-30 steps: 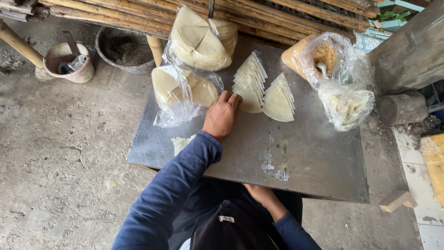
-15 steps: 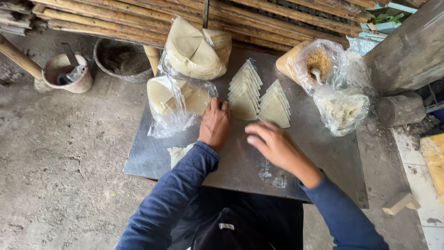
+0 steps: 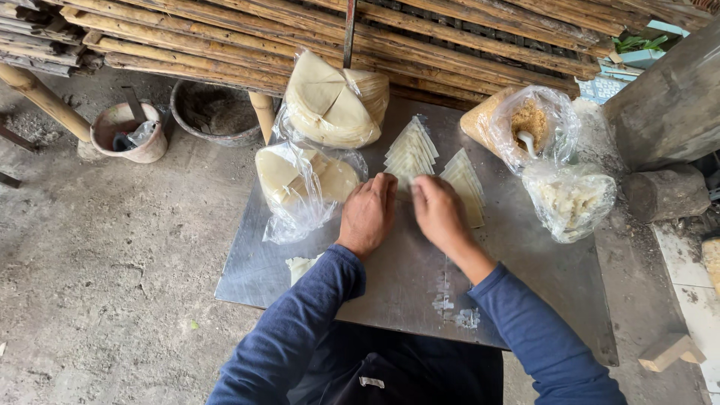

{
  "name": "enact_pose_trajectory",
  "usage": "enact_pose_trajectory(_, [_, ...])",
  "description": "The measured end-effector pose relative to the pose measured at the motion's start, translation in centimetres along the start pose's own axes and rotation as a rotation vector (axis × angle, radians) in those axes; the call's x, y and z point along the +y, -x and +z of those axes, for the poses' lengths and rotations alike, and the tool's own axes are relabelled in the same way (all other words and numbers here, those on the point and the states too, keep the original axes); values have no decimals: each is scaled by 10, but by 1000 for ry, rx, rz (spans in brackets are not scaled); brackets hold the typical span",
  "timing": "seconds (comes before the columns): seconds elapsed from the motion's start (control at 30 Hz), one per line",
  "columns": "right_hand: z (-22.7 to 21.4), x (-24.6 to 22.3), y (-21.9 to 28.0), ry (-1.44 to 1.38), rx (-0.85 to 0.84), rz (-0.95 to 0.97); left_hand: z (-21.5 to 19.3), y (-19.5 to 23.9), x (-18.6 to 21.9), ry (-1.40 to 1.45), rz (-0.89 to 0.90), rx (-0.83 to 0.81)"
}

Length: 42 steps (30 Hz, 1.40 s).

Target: The person folds triangular wrappers, adds a spoonful of granular filling, and seals them into small packets. The person repeats this process multiple times, stacking the finished packets on the table.

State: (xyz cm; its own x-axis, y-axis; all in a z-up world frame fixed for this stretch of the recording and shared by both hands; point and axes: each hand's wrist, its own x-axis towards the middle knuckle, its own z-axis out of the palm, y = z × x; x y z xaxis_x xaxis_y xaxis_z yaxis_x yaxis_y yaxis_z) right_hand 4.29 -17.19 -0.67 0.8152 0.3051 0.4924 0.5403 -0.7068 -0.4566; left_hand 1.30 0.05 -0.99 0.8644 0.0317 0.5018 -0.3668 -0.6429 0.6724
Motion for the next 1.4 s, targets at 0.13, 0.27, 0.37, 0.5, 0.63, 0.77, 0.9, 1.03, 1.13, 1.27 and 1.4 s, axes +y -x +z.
enact_pose_trajectory(0.13, [-5,35,-23,-200,45,213,4,4,-5,-156,116,-29])
enact_pose_trajectory(0.27, [-23,62,-51,-271,45,336,7,5,-5,-205,130,-39])
enact_pose_trajectory(0.37, [-41,66,-65,-333,89,369,5,5,-5,-207,126,-64])
enact_pose_trajectory(0.5, [-77,50,-61,-165,123,251,5,5,-6,-190,107,-76])
enact_pose_trajectory(0.63, [-92,17,-20,89,34,25,4,5,-5,-174,110,-62])
enact_pose_trajectory(0.77, [-73,-25,40,196,-80,-256,-3,5,1,-131,50,-94])
enact_pose_trajectory(0.9, [-69,-60,76,320,-132,-431,-10,12,4,74,-42,-181])
enact_pose_trajectory(1.03, [-74,-73,81,197,-122,-403,-17,14,3,32,19,-310])
enact_pose_trajectory(1.13, [-92,-50,71,233,-64,-331,-27,20,15,-8,33,-334])
enact_pose_trajectory(1.27, [-138,20,29,560,76,-53,-38,47,37,-107,22,-318])
enact_pose_trajectory(1.4, [-150,77,1,586,57,29,-29,65,45,-217,66,-231])
